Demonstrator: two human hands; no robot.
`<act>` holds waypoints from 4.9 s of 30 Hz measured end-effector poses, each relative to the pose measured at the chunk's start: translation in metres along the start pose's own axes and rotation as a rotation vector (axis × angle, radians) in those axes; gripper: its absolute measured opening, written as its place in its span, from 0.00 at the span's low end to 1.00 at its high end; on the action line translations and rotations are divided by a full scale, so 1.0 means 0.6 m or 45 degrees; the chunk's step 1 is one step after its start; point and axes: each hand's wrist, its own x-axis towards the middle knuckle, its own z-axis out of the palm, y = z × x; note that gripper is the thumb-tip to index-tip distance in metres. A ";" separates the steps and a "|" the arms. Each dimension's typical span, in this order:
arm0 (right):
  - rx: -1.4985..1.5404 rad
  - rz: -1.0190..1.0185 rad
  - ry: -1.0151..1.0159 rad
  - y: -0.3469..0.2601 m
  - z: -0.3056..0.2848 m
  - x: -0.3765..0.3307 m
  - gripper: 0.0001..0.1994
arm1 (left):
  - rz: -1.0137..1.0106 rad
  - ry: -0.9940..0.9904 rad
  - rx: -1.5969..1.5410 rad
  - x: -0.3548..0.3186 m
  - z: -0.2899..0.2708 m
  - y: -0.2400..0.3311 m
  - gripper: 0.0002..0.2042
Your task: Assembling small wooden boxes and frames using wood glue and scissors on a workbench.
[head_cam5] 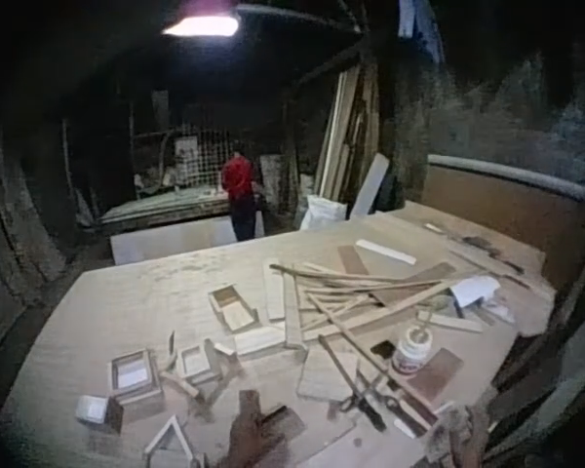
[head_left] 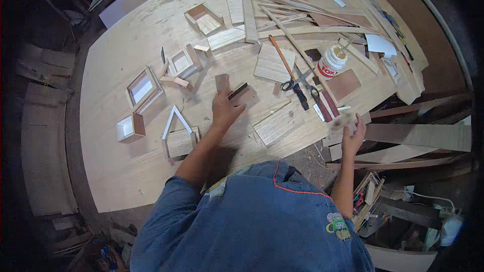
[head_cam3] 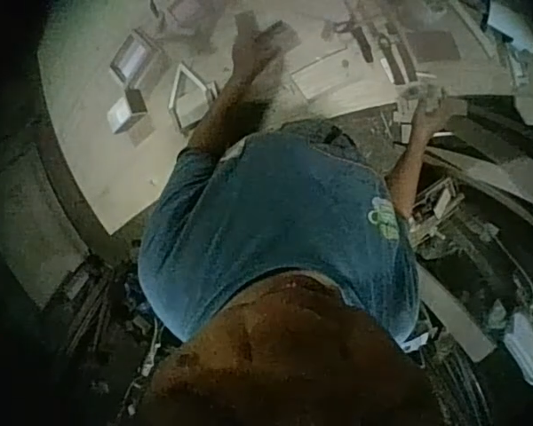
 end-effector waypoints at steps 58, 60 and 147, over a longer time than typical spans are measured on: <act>0.413 -0.755 -0.618 -0.276 0.288 -0.011 0.21 | -0.057 0.069 0.011 -0.024 -0.007 -0.024 0.50; 0.423 -0.749 -0.599 -0.274 0.287 -0.010 0.21 | -0.108 0.040 0.023 -0.021 -0.011 -0.019 0.53; 0.940 -0.277 -0.604 -0.300 0.191 -0.005 0.21 | 0.079 0.037 -0.665 -0.005 -0.076 0.041 0.49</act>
